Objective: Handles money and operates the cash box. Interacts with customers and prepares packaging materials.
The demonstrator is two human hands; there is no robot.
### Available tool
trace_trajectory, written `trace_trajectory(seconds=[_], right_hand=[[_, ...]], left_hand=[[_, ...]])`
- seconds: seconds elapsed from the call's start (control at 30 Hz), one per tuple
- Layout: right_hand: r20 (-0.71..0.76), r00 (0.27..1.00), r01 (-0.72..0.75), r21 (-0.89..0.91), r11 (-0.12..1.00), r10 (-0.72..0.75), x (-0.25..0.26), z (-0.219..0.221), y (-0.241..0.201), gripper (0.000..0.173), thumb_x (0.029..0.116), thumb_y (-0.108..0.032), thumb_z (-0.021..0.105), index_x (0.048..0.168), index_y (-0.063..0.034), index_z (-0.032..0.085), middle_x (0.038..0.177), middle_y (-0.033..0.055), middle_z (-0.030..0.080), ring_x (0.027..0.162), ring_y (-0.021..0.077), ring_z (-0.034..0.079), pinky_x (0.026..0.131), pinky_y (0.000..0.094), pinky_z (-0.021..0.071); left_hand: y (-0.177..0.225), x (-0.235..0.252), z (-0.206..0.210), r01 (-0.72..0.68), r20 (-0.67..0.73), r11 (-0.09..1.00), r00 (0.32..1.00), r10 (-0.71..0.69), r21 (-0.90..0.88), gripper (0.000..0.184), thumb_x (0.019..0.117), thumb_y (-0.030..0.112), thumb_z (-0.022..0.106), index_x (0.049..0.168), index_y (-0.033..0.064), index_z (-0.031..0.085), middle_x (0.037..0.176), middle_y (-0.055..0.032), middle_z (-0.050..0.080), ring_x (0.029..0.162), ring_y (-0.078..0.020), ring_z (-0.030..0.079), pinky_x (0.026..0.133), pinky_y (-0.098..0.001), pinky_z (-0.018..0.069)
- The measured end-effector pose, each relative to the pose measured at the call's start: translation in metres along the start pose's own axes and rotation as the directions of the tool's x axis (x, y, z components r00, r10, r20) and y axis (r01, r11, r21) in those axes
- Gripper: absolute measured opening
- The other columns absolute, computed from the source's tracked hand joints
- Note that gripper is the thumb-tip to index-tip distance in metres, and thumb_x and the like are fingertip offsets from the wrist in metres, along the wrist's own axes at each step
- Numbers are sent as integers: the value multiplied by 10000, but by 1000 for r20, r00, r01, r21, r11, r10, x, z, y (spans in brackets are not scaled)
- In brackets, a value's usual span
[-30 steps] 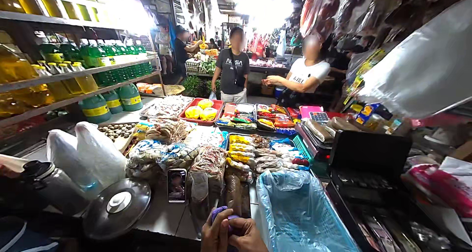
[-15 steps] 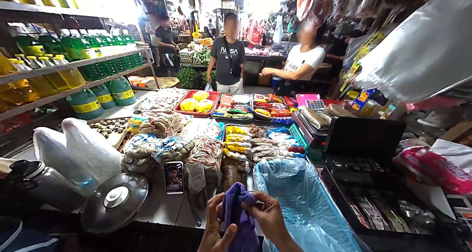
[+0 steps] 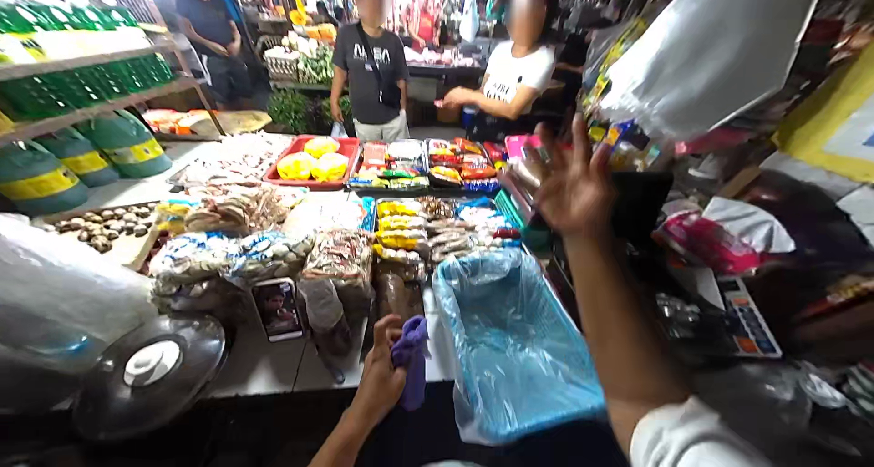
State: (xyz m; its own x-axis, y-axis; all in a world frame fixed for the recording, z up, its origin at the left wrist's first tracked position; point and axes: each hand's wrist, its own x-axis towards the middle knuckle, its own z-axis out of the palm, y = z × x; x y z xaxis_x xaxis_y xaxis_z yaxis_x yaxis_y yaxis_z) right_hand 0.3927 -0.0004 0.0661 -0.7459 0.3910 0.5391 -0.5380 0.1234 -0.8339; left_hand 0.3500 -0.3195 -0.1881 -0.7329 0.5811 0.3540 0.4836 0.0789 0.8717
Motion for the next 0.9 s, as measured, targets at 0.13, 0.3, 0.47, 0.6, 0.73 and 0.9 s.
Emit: trace_trajectory(seconds=[0.13,0.3,0.47,0.6,0.73,0.9], right_hand=[[79,957,-266,-133,955,278,60,-49,-13,932,1012,-595,-127,1425,-68,521,1273,132,696,1136,281,694,929,480,587],[-354,917,-227,-86,970,183,91,-105,-15,802,1002,-538,-133,1611,-172,240,1562,150,409,1379,320,477,1031,568,468],[-517,848,3,225,974,116,97,-110,-16,866,1028,-646,-42,1356,-60,506,1096,97,690,925,220,715,802,380,615],[-595,774,-73,255,964,216,108,-114,1,830,1022,-659,-15,1404,-91,456,1214,105,650,988,251,700,846,437,582],[-653,719,-3,337,942,236,122,-114,15,818,1009,-706,61,1578,-156,267,1538,192,383,1255,367,571,961,549,521],[-681,682,-56,316,947,267,133,-107,33,828,996,-742,84,1640,-225,150,1680,161,201,1469,392,373,1066,642,430]], left_hand=[[-9,21,9,-14,114,982,993,-8,187,391,776,37,759,1136,-54,638,1147,-248,633,1086,-364,634,938,-476,548],[-22,40,33,4,-19,951,1000,2,310,208,823,33,731,1017,-44,726,1073,-268,669,1007,-394,679,894,-500,568],[-19,64,64,84,-108,966,992,-59,246,411,813,-7,693,1214,-101,678,1237,-343,601,1111,-426,646,968,-469,552],[-27,82,82,256,119,860,933,-339,442,553,881,-114,610,1420,-87,489,1415,-367,467,1249,-471,576,1027,-496,528],[-15,80,83,186,323,845,866,-382,502,440,932,-57,608,1359,-123,525,1417,-338,485,1318,-468,516,1099,-501,462],[-34,-4,64,-250,-142,906,939,313,341,219,874,61,689,1067,-12,763,1244,-279,669,1208,-415,646,1029,-485,542]])
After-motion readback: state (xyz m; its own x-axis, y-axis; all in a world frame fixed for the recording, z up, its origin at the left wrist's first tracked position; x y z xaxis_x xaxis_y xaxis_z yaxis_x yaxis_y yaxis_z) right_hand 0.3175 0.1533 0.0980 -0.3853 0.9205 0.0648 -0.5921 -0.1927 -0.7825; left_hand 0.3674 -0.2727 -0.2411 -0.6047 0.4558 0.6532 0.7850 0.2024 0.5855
